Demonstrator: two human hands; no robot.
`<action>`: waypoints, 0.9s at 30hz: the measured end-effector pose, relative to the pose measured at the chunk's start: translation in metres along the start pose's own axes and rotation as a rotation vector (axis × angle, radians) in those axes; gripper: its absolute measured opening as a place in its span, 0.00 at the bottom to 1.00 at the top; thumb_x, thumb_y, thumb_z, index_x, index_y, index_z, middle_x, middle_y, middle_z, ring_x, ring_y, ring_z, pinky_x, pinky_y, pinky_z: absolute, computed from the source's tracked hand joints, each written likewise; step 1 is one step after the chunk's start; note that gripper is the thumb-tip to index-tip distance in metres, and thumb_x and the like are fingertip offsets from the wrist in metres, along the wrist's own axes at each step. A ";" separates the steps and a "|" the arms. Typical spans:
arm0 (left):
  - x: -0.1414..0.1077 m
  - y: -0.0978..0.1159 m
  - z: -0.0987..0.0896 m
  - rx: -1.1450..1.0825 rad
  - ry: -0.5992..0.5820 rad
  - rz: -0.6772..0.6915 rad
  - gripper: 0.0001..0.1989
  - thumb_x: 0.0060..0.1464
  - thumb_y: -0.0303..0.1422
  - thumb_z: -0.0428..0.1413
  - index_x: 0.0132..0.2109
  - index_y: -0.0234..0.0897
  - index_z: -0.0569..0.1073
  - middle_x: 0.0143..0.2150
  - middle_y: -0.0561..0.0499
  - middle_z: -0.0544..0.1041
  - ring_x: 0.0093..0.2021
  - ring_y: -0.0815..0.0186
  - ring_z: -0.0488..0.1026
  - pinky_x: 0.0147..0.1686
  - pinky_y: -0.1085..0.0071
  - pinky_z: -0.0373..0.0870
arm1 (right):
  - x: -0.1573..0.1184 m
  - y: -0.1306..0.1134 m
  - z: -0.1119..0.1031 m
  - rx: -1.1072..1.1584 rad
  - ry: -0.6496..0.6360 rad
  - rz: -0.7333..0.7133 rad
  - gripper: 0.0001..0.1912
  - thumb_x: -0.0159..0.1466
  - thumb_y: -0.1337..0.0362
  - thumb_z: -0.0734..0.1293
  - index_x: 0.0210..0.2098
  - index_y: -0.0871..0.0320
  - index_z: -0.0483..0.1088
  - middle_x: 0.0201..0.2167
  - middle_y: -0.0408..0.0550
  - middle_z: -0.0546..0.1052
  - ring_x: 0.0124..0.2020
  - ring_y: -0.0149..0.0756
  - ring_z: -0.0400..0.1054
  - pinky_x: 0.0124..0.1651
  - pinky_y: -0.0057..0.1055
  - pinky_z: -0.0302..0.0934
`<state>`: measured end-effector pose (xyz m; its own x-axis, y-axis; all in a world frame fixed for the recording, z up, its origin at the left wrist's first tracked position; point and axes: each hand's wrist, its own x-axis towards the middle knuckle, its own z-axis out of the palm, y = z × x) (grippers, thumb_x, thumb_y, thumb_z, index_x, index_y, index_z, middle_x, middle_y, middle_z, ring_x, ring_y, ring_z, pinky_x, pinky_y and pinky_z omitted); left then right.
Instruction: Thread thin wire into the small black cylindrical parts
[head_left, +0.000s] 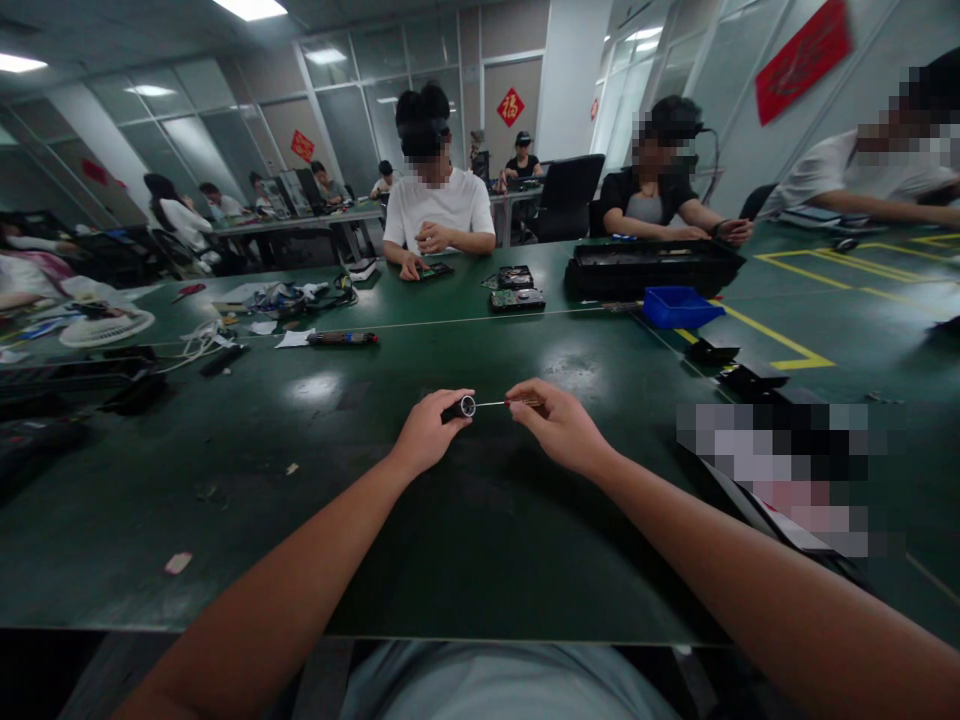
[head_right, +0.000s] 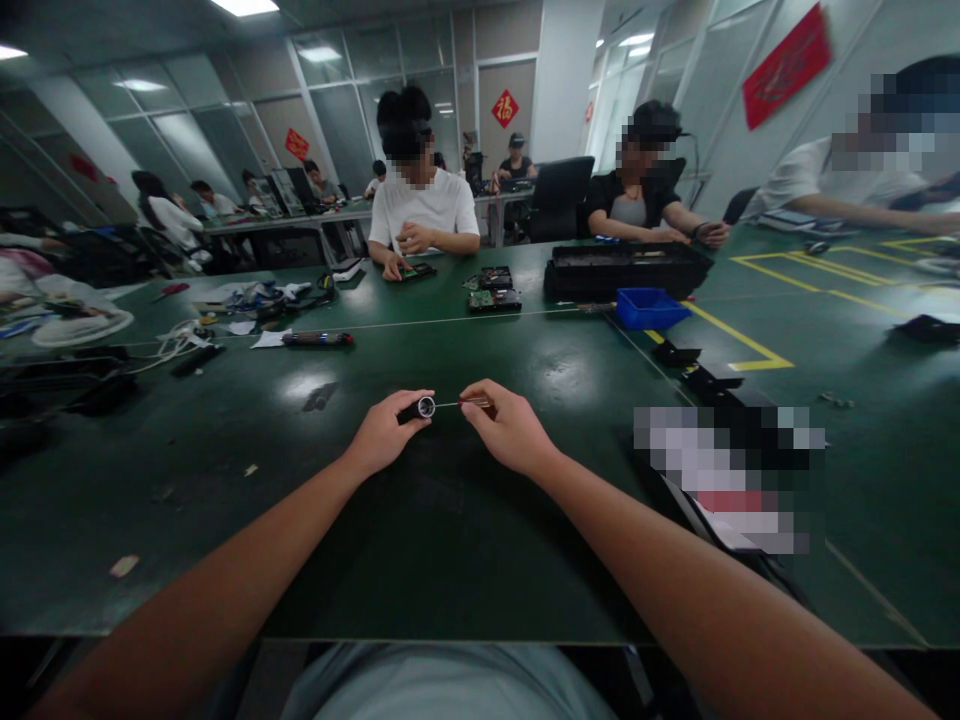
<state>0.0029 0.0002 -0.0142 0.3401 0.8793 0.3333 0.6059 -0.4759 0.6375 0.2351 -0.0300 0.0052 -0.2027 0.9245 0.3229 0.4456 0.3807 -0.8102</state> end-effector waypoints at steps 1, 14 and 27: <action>0.000 0.000 0.000 0.000 0.000 0.003 0.22 0.56 0.25 0.61 0.57 0.42 0.75 0.55 0.48 0.77 0.57 0.59 0.71 0.60 0.57 0.64 | 0.000 -0.001 0.000 0.005 -0.008 0.006 0.11 0.67 0.58 0.64 0.44 0.55 0.73 0.35 0.47 0.79 0.36 0.37 0.74 0.40 0.34 0.64; 0.001 0.001 0.002 0.016 -0.024 0.026 0.21 0.55 0.25 0.62 0.56 0.41 0.76 0.55 0.49 0.78 0.56 0.59 0.72 0.60 0.58 0.64 | -0.001 -0.008 0.001 -0.059 0.016 0.055 0.16 0.68 0.58 0.61 0.52 0.57 0.71 0.27 0.43 0.76 0.28 0.36 0.71 0.34 0.33 0.62; 0.000 0.003 0.001 -0.006 -0.031 0.036 0.21 0.56 0.25 0.61 0.56 0.41 0.76 0.54 0.48 0.78 0.55 0.58 0.73 0.59 0.57 0.65 | -0.001 -0.009 0.002 -0.057 0.038 0.060 0.17 0.70 0.55 0.59 0.50 0.56 0.72 0.29 0.45 0.76 0.27 0.35 0.69 0.31 0.33 0.60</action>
<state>0.0053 -0.0016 -0.0127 0.3837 0.8606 0.3350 0.5882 -0.5074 0.6298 0.2297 -0.0342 0.0108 -0.1411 0.9455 0.2935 0.5048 0.3237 -0.8002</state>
